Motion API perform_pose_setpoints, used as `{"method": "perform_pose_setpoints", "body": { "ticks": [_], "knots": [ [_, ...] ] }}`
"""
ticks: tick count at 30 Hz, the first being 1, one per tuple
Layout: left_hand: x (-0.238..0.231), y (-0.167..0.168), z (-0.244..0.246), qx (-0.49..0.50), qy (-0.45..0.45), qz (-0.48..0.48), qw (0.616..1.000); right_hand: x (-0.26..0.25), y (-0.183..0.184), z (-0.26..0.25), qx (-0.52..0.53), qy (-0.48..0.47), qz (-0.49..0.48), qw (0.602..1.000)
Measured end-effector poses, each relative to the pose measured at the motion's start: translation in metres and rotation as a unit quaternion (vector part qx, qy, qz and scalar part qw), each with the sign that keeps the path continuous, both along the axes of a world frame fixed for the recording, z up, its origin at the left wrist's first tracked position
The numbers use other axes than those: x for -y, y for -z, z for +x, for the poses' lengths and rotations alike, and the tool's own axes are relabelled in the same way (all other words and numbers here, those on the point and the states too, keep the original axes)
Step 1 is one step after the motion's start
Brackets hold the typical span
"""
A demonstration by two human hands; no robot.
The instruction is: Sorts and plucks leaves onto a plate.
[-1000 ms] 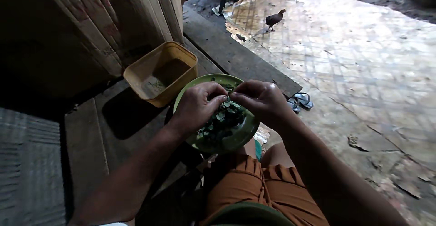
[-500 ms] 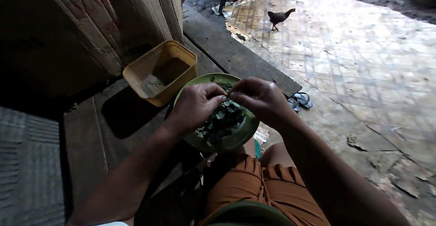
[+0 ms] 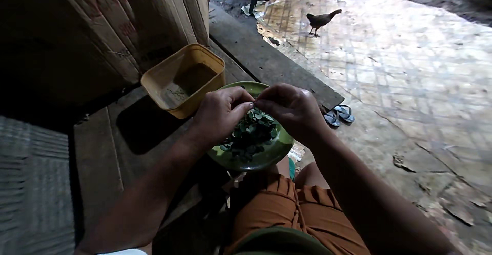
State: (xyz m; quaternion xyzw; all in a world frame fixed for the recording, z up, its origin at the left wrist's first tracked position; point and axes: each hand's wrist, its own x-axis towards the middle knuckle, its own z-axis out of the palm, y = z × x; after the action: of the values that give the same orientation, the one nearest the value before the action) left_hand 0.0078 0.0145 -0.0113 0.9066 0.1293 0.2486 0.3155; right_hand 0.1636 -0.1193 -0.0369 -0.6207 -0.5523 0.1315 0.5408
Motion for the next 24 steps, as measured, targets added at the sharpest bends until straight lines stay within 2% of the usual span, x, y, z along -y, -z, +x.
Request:
{"method": "perform_pose_setpoints", "body": {
  "ticks": [8,13,16,18,20,24],
  "knots": [
    [-0.005,0.000,0.000,0.001,-0.024,0.059,0.998,0.002,0.001,0.001,-0.019,-0.007,0.008,1.000],
    [-0.038,-0.024,-0.014,-0.007,-0.137,0.154,0.978,0.005,0.008,0.009,0.017,0.013,-0.041,0.999],
    [-0.062,-0.030,-0.024,-0.043,-0.228,0.205,0.951,0.008,0.008,0.008,0.067,-0.014,-0.078,0.995],
    [-0.068,-0.029,-0.027,-0.077,-0.248,0.224,0.939,0.011,0.007,0.008,0.109,-0.021,-0.079,0.991],
    [-0.062,-0.027,-0.024,-0.082,-0.211,0.237,0.945,0.014,0.008,0.008,0.136,-0.015,-0.066,0.988],
    [-0.032,-0.017,-0.014,-0.127,-0.030,0.197,0.972,0.022,0.008,0.007,0.129,0.010,-0.084,0.988]
  ]
}}
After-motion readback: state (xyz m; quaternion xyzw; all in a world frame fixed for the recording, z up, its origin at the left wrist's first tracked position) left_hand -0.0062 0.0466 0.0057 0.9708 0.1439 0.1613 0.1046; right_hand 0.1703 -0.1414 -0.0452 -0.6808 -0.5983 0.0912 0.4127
